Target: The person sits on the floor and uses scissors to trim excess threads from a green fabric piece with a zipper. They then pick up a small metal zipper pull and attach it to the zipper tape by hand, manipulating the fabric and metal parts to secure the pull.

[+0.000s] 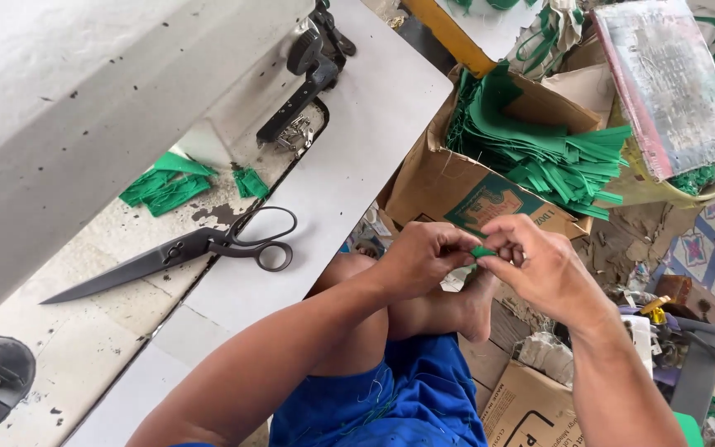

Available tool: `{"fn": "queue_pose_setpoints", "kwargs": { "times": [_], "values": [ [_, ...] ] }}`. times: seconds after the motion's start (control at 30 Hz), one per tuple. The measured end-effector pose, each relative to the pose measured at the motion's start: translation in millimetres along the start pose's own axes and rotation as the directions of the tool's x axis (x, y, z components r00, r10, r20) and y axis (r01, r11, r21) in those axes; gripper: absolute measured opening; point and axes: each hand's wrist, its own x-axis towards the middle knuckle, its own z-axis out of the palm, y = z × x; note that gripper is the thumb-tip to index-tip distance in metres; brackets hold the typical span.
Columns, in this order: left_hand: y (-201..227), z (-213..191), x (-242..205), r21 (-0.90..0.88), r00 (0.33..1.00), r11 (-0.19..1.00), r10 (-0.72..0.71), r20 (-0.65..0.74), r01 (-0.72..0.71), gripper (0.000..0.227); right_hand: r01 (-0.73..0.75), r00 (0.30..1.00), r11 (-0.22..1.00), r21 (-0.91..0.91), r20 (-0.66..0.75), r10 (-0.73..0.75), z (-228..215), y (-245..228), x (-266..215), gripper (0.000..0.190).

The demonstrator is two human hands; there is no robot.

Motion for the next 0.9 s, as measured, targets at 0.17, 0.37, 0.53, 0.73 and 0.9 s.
{"fn": "queue_pose_setpoints", "kwargs": {
  "times": [0.17,0.37,0.53,0.73,0.9],
  "values": [
    [1,-4,5,0.037,0.983,0.994,-0.098,-0.153,0.105,0.012,-0.055,0.991,0.987,0.148,-0.112,0.072,13,25,6,0.013],
    [21,-17,9,0.021,0.983,0.983,-0.183,-0.028,0.184,0.013,-0.059,0.996,0.987,0.149,-0.061,0.068,10,16,14,0.008],
    [18,-14,9,0.124,0.988,0.981,-0.155,0.016,0.152,0.010,0.055,0.997,0.994,0.096,-0.051,-0.050,9,19,15,0.007],
    [10,-14,9,0.030,0.984,0.984,-0.177,-0.035,0.178,0.012,0.264,0.918,0.964,-0.039,-0.295,-0.264,43,29,16,0.013],
    [-1,-9,13,-0.238,0.943,0.929,-0.316,-0.108,0.284,0.014,0.447,0.665,0.885,-0.127,-0.615,-0.424,83,32,25,0.014]
  ]
}}
